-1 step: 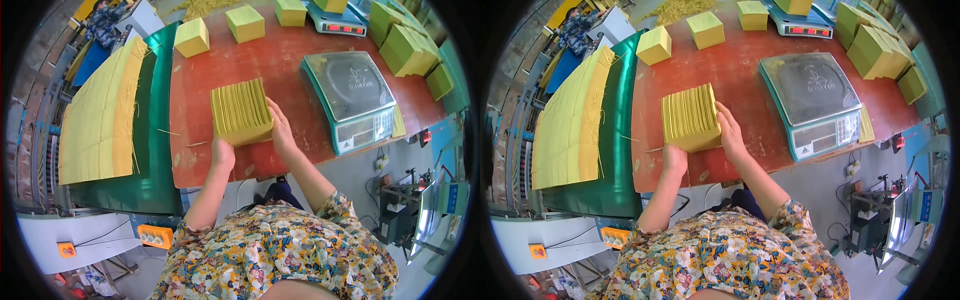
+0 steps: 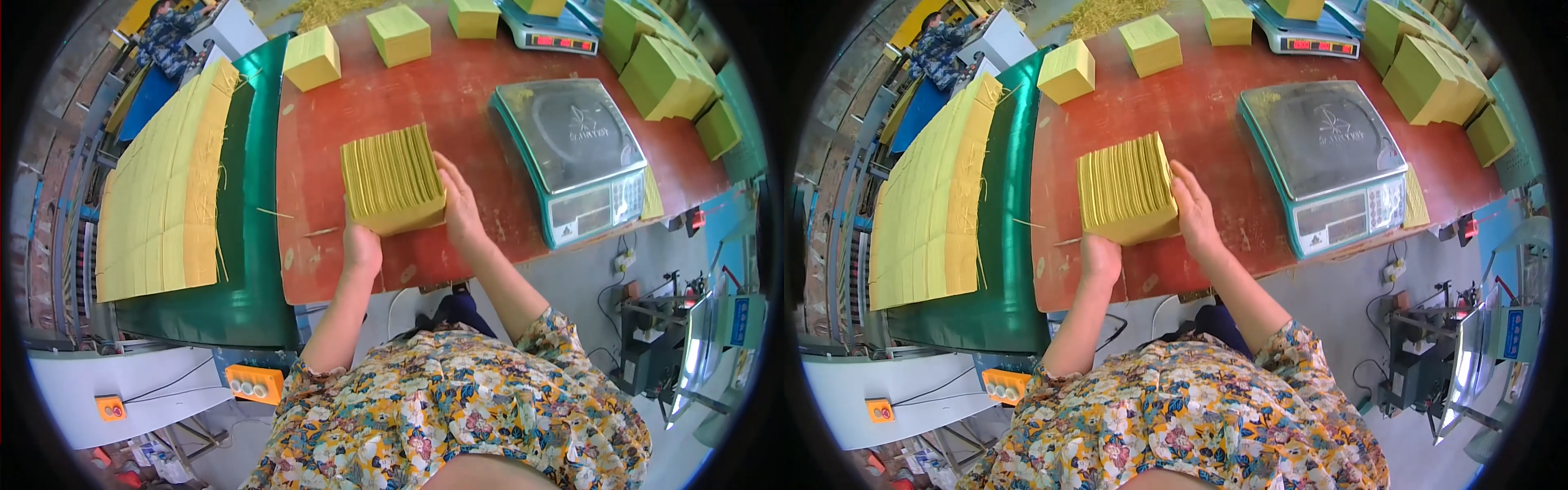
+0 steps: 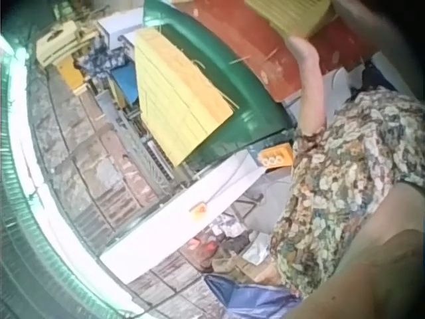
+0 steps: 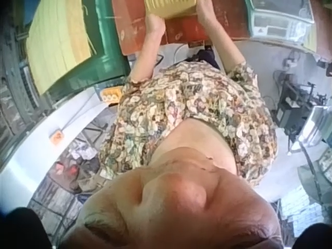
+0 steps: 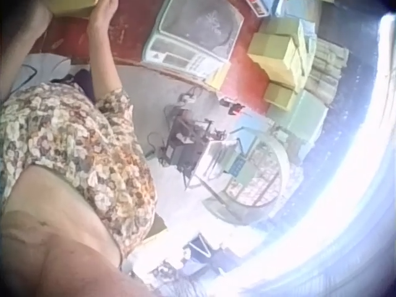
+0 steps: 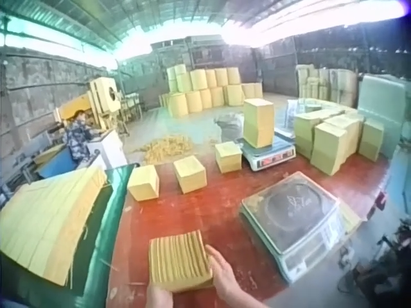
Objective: Weighing and organizing stacks of yellow paper sheets on an electronic balance scale.
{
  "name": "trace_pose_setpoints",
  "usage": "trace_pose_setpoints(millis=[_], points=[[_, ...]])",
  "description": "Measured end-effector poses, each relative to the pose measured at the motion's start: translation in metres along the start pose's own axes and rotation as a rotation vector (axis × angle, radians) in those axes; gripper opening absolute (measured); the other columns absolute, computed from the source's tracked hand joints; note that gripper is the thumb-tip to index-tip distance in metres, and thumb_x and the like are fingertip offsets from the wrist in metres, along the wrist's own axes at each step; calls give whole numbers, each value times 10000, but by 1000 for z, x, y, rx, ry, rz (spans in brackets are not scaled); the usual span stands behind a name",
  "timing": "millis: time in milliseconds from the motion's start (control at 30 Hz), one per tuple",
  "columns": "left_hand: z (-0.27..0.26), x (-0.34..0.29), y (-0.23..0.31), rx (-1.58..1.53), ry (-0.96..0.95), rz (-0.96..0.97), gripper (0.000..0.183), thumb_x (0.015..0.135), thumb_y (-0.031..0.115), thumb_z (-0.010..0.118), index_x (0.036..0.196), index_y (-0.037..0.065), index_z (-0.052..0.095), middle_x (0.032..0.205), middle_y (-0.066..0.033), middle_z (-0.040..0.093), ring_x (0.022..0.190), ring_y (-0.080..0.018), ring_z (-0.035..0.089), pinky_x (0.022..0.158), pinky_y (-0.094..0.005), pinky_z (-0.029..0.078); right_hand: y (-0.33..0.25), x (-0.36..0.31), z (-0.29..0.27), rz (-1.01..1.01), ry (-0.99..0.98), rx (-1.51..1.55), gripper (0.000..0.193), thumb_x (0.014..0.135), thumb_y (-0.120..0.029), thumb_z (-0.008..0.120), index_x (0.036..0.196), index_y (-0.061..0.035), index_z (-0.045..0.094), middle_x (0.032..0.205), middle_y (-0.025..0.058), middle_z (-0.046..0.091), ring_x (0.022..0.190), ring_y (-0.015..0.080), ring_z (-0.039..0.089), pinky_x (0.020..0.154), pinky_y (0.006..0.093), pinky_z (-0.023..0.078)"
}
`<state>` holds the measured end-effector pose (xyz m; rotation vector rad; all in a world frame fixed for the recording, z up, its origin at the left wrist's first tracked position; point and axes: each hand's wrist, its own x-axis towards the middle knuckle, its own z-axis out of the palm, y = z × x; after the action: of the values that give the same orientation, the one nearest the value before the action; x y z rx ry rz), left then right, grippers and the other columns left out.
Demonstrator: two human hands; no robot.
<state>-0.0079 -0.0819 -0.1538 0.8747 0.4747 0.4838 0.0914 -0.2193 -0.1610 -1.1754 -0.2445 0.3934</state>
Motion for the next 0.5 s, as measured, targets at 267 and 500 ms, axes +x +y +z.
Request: trace_pose_setpoints(millis=[267,500], points=[[-15,0,-18,183,-81,119,577,1056,462,354,1471,62,381,1483,-62,452,1356,-197,425,1135,-375,325,6,0,-7,-78,-6,-85,367,992,-131,487,1329,-16,578,1286,134,650,1183,206,605,995,306,448],[15,7,73,184,-145,-315,616,977,608,460,1353,126,533,1266,-40,612,1131,-168,594,936,-382,498,-116,4,2,-262,-137,-1022,342,909,-340,571,1102,-102,724,938,183,697,889,349,675,812,422,520]])
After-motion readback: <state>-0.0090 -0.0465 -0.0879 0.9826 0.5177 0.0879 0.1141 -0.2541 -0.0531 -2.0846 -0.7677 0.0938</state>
